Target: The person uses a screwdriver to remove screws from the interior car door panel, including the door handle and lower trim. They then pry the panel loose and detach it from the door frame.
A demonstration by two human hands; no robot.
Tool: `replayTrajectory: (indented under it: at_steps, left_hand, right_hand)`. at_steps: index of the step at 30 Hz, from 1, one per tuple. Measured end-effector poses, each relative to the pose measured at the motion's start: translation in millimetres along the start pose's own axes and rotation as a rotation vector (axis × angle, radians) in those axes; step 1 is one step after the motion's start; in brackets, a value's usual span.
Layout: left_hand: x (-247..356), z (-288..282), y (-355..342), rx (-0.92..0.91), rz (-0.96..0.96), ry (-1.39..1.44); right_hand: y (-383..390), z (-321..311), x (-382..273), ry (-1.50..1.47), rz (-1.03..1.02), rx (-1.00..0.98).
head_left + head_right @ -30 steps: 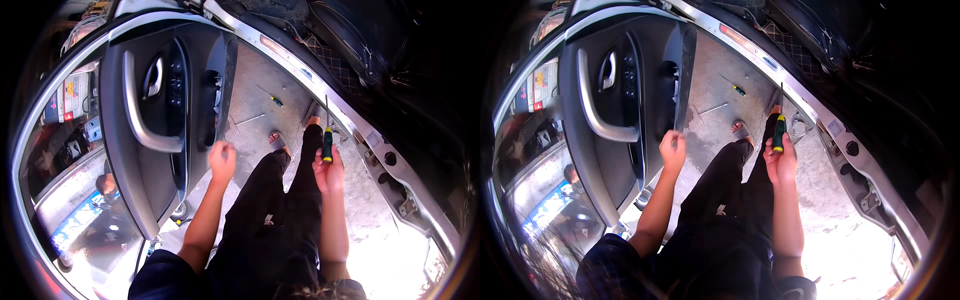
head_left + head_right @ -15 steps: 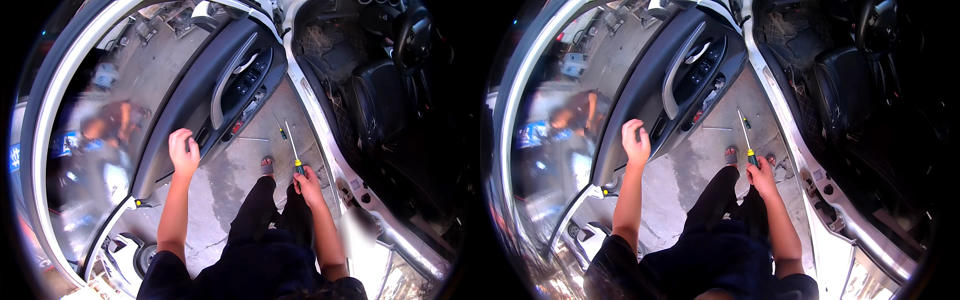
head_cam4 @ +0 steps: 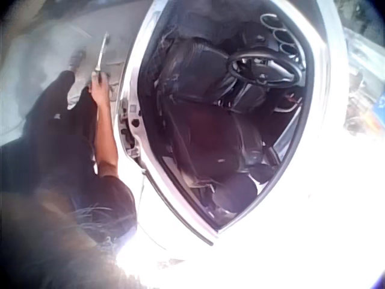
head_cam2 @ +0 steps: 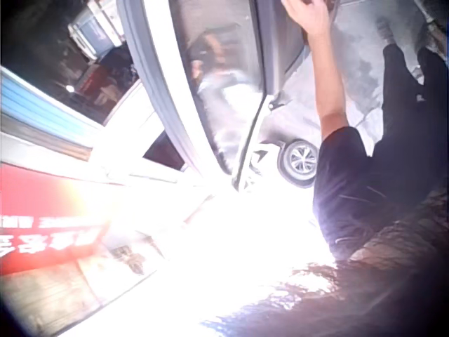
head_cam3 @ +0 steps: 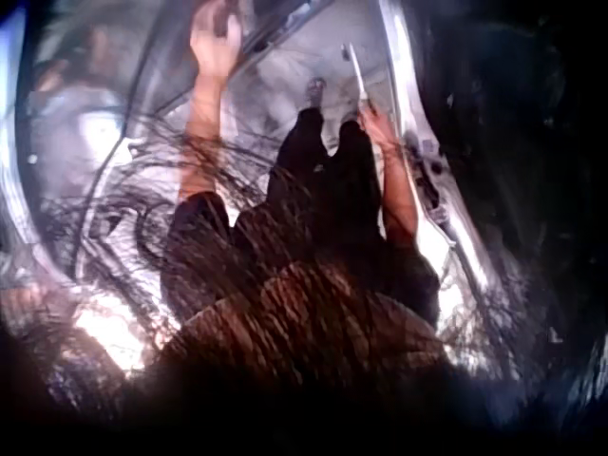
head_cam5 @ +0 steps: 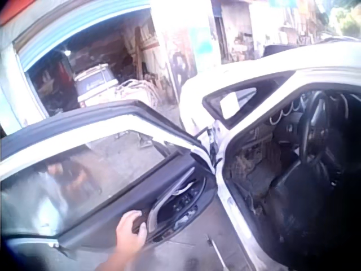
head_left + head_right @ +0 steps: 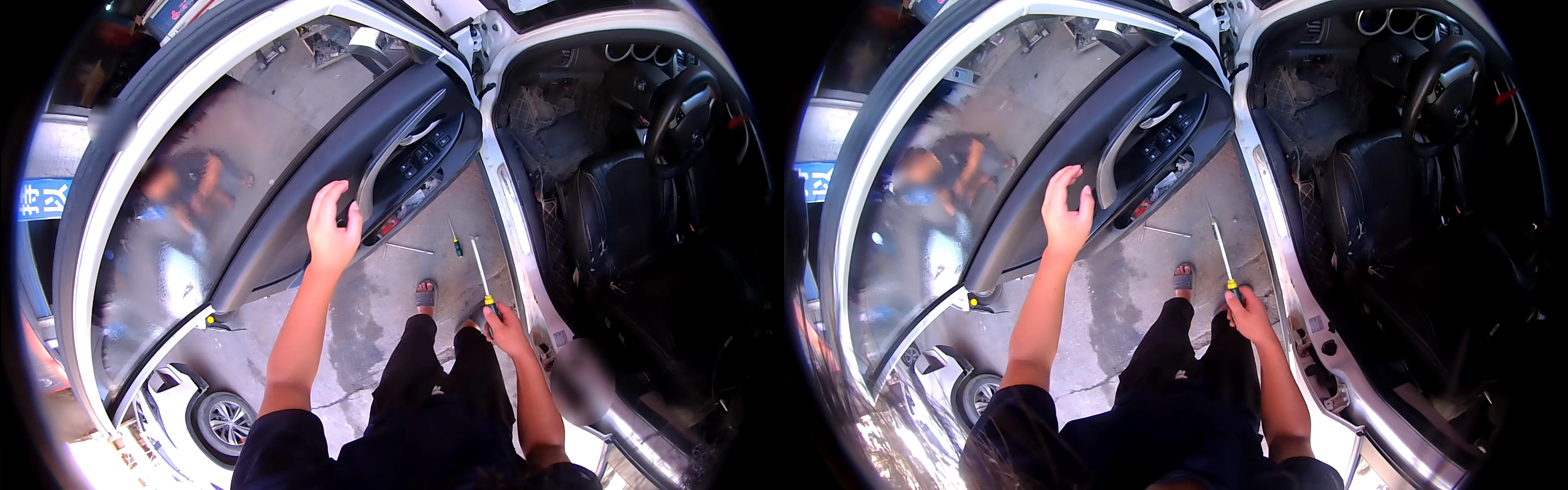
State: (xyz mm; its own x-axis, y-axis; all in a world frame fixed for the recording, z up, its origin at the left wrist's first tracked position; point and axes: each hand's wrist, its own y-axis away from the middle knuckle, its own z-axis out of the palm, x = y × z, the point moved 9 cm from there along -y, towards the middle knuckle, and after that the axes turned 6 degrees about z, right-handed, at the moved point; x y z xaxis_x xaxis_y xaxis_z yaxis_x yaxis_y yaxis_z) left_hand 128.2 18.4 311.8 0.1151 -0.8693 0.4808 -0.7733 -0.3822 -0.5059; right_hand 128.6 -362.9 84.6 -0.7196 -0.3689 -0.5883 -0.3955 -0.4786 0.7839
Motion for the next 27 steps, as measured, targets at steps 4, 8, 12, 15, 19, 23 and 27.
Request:
replayTrajectory:
  at_steps: [4, 8, 12, 15, 19, 23, 27]
  left_hand:
    - [5, 20, 81, -0.29, -0.632, 0.904]
    - [15, 27, 173, 0.028, -1.153, 1.219]
    - [-43, -26, 116, 0.062, -1.051, 0.846]
    - [-82, -62, 62, -0.314, -0.849, 0.283]
    - [-86, -81, 17, -0.519, -0.594, -0.235]
    - [-79, -78, 10, -0.746, -0.56, -0.357]
    - [-80, -75, 3, -0.694, -0.51, -0.491]
  right_hand:
    - [21, 112, -62, 0.295, -0.432, -0.217]
    - [24, 220, -86, 0.317, -0.592, -0.5]
    - [-71, 215, -125, 0.376, -0.518, -0.42]
    - [-147, 180, -189, 0.235, -0.611, 0.043]
    - [-172, 239, -241, 0.087, -0.551, -0.191]
    - [-169, 259, -250, -0.165, -0.618, -0.226]
    - [-174, 265, -249, -0.13, -0.581, -0.253]
